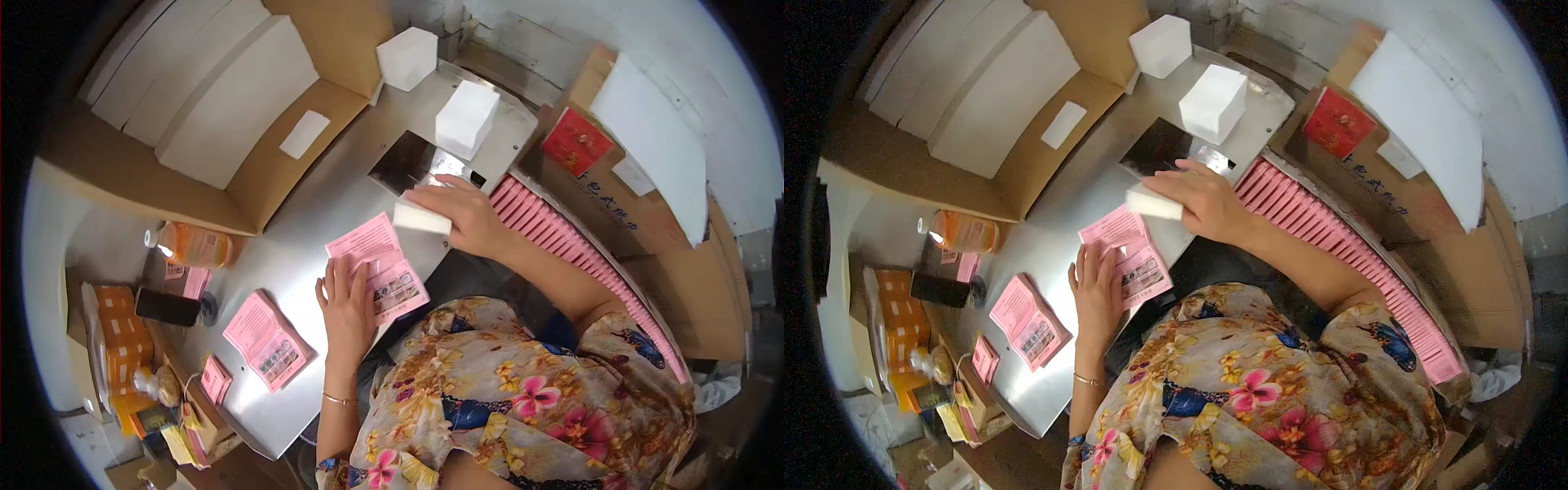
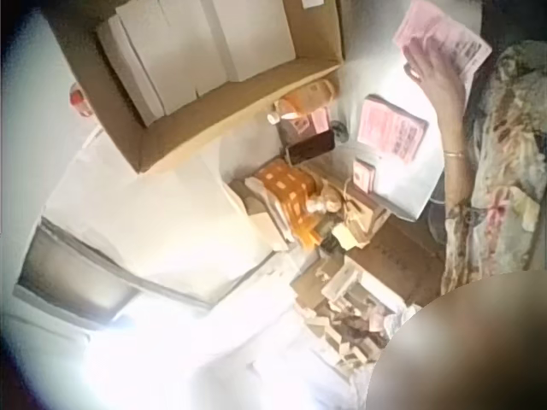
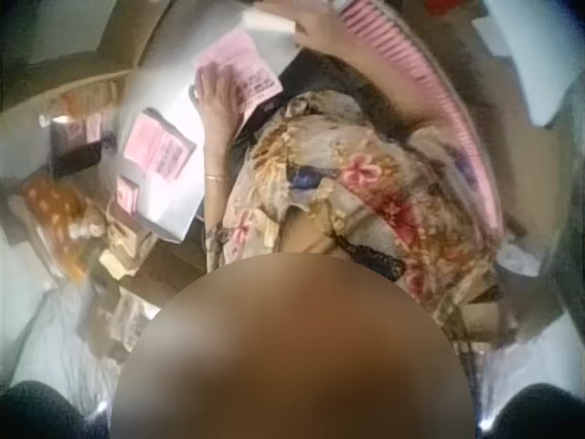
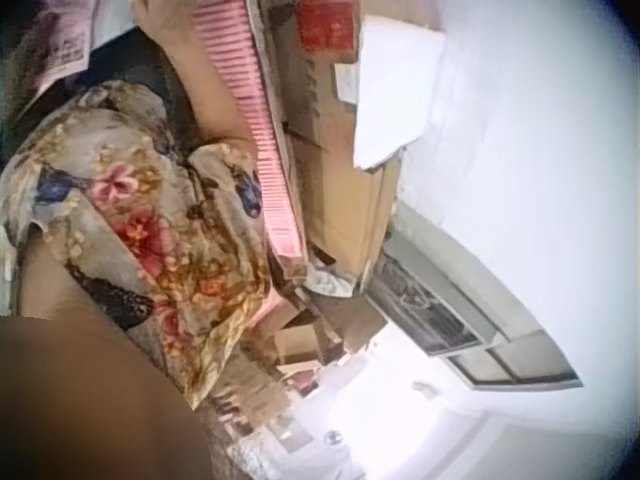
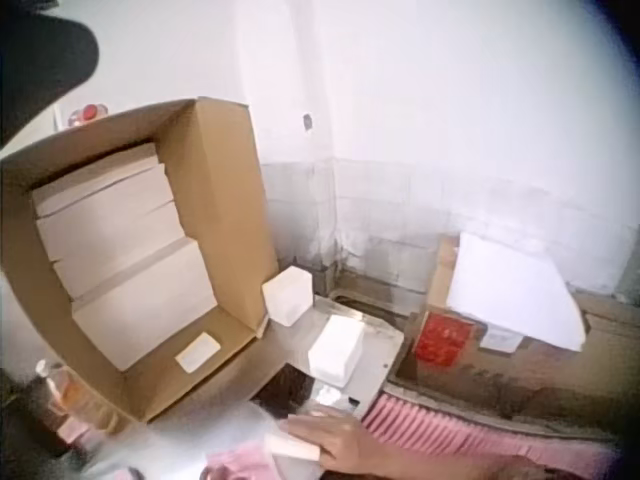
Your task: Wrapping stacks of pink paper in white protective sheets and organizing them into a cardboard box.
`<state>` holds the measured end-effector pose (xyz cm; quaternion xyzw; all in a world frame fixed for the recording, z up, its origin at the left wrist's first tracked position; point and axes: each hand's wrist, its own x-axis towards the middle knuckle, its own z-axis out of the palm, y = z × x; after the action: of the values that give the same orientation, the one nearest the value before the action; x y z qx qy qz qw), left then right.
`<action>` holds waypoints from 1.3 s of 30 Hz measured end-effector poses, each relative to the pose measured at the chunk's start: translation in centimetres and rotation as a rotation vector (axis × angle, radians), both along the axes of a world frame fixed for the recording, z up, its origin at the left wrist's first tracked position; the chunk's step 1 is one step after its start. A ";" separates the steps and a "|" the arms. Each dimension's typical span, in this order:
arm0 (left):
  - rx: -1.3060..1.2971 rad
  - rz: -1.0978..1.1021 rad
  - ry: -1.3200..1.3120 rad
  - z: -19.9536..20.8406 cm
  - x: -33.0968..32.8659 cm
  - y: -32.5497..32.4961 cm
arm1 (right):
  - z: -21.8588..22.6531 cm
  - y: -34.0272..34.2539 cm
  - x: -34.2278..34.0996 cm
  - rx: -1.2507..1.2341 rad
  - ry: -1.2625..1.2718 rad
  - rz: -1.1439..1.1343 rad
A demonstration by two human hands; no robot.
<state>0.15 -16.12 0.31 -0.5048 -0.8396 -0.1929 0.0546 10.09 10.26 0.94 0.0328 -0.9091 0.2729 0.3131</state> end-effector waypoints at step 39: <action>0.150 0.048 0.152 0.6 1.0 2.1 | -0.1 -1.0 -3.8 0.308 0.095 0.296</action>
<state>1.12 -14.00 0.88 -0.4923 -0.8281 -0.2149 0.1604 6.32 9.26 0.83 0.2263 -0.9094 0.1722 0.3035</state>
